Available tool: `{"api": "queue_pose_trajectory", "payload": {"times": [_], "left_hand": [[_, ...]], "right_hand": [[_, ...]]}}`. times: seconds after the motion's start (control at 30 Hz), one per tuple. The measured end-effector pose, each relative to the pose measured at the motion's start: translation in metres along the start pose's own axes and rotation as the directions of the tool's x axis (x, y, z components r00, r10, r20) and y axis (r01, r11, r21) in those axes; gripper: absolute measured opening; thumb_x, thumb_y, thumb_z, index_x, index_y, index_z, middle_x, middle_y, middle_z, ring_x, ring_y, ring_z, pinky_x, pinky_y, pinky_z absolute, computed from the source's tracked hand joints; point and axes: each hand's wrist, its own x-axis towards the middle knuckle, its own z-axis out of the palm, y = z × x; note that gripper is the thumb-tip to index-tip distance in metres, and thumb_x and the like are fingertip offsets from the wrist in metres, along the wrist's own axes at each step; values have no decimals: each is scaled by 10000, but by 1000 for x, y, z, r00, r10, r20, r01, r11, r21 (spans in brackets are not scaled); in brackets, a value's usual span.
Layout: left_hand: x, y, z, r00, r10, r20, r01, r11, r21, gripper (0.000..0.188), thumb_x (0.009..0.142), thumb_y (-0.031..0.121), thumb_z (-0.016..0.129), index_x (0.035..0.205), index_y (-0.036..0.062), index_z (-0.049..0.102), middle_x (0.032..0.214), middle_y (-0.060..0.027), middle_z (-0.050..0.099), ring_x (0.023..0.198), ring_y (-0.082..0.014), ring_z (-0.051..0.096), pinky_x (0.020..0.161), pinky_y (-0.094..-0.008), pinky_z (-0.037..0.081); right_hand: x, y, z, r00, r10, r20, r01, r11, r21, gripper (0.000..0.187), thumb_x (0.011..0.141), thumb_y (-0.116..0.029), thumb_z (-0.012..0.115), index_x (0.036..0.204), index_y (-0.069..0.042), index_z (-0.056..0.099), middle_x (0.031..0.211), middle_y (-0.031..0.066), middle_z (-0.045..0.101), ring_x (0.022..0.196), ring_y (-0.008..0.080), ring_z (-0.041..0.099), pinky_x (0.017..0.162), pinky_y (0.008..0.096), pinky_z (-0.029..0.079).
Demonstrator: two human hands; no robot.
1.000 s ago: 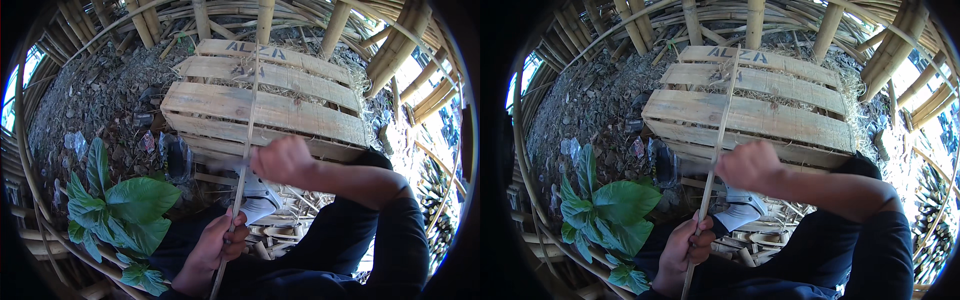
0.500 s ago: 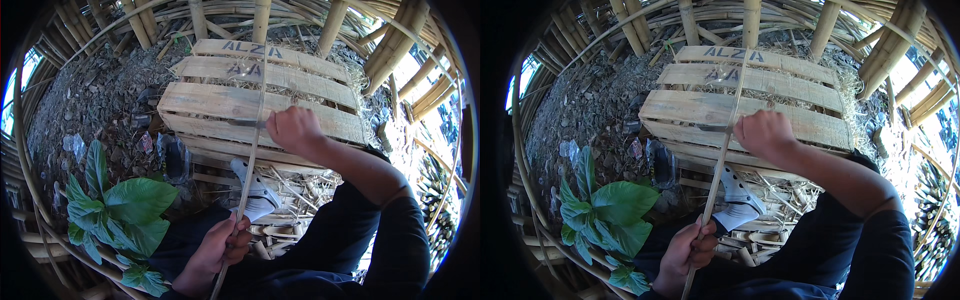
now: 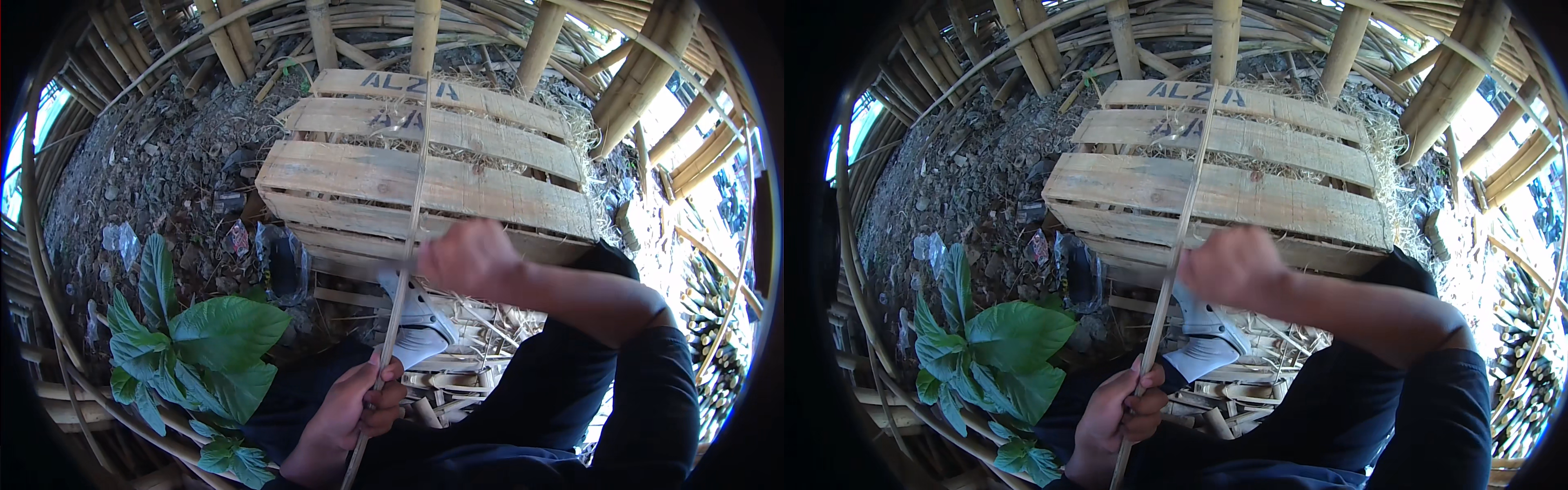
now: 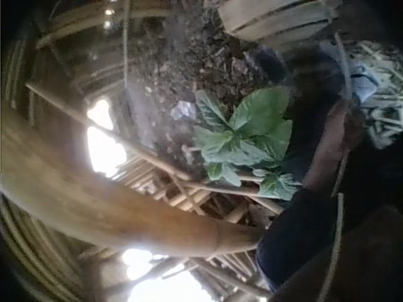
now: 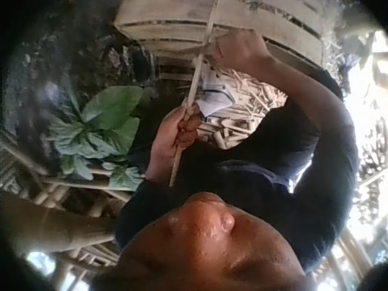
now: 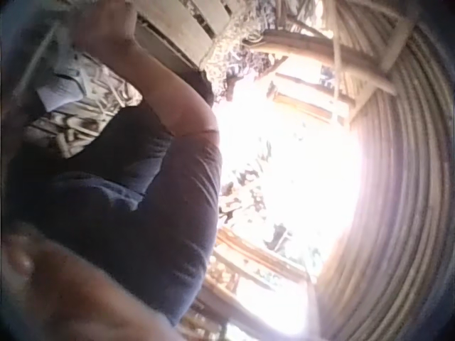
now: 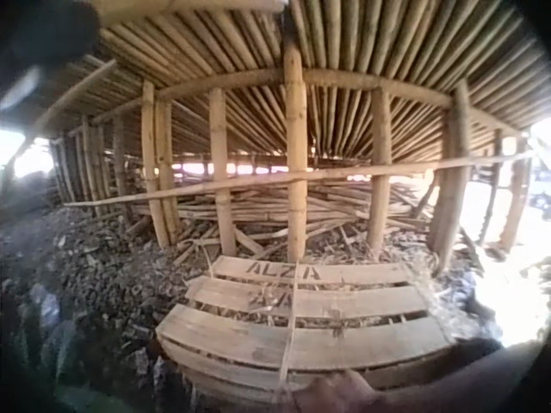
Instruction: The person is shaving a thin layer off a long piece of bamboo using a knife while resting it against a wooden crate.
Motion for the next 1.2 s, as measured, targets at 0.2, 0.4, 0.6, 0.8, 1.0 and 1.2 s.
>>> {"api": "queue_pose_trajectory", "payload": {"times": [0.2,0.4,0.6,0.8,1.0,1.2], "left_hand": [[0,3,0,1000,19,-1,-19,999,37,327,1029,454,341,906,161,415,607,77,268,440,-18,203,362,-191,149],[1,3,3,998,36,-42,-34,999,33,327,1036,434,318,894,155,411,584,76,279,402,-14,201,339,-188,155],[4,3,-3,999,-13,32,9,993,116,355,1031,439,316,882,138,429,581,35,331,436,-86,323,378,-228,277],[15,8,-19,993,56,100,-77,970,229,456,1011,500,295,850,103,453,642,-44,425,630,-221,492,536,-331,437],[30,8,-25,987,158,-35,-146,962,229,473,1013,497,294,845,88,465,631,-25,404,577,-169,459,490,-277,409],[32,5,-34,976,120,181,-131,990,52,409,1023,478,321,889,114,449,584,29,312,440,-37,246,355,-194,201]], "right_hand": [[-4,-25,-14,958,-7,285,-57,975,215,457,941,-302,440,589,-62,607,591,154,621,567,310,647,555,449,543],[-3,7,24,991,133,-25,-129,986,103,425,939,-317,475,672,-17,612,634,168,621,557,283,641,516,410,522],[-5,-34,-13,850,95,519,-459,617,639,575,882,-541,600,800,27,632,614,156,574,529,259,597,485,377,490],[-9,-43,3,850,54,523,-496,412,764,600,856,-569,609,863,30,641,640,158,609,611,257,647,577,378,511],[-26,-64,4,864,-95,494,-424,391,817,537,857,-498,613,865,39,635,707,191,651,665,309,677,624,398,540],[-12,-37,-32,875,-146,462,-255,672,695,548,853,-508,616,793,36,619,645,169,641,586,331,663,564,421,530]]}}
